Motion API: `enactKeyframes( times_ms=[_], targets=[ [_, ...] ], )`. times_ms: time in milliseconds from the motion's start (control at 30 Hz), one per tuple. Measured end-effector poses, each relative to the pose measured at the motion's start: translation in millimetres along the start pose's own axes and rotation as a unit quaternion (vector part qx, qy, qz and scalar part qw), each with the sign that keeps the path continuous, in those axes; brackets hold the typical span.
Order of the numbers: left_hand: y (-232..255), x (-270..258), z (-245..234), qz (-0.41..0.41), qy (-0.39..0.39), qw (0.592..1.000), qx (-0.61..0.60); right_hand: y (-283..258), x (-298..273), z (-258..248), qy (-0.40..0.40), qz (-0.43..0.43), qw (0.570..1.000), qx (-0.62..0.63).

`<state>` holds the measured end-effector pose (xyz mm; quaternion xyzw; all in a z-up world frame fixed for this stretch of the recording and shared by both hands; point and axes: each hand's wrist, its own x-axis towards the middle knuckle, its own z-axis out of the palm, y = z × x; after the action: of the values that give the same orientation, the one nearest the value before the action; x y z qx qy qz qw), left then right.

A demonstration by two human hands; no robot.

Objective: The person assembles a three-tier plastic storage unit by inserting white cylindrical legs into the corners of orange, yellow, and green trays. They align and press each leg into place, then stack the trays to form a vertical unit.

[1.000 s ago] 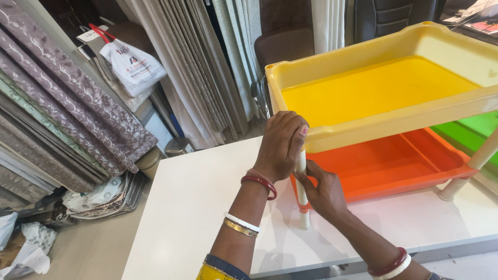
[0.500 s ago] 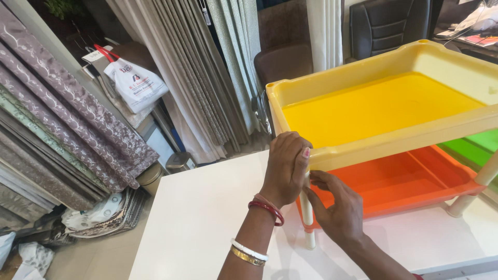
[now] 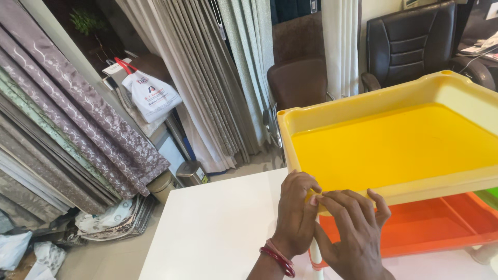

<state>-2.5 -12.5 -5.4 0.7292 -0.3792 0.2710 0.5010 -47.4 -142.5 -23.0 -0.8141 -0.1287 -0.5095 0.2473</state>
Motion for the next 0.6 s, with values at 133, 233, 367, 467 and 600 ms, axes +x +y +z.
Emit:
enactKeyframes(
  times_ms=[133,233,367,467,600],
  targets=[
    [-7,-10,12,-0.036,0.054,0.998,-0.028,6,2,-4,-0.053,-0.004,0.999,0.006],
    [-14,-13,11,-0.066,0.087,0.991,-0.078,10,10,-7,-0.115,0.011,0.993,0.014],
    [-39,-14,-11,-0.039,0.045,0.996,-0.065,11,20,-2,-0.221,0.025,0.974,-0.031],
    [-60,-13,-34,-0.032,-0.018,0.998,-0.057,8,35,9,-0.314,0.084,0.942,-0.079],
    [-91,-2,-64,0.017,-0.105,0.994,-0.018,-6,69,28,-0.451,0.178,0.860,-0.161]
  ],
)
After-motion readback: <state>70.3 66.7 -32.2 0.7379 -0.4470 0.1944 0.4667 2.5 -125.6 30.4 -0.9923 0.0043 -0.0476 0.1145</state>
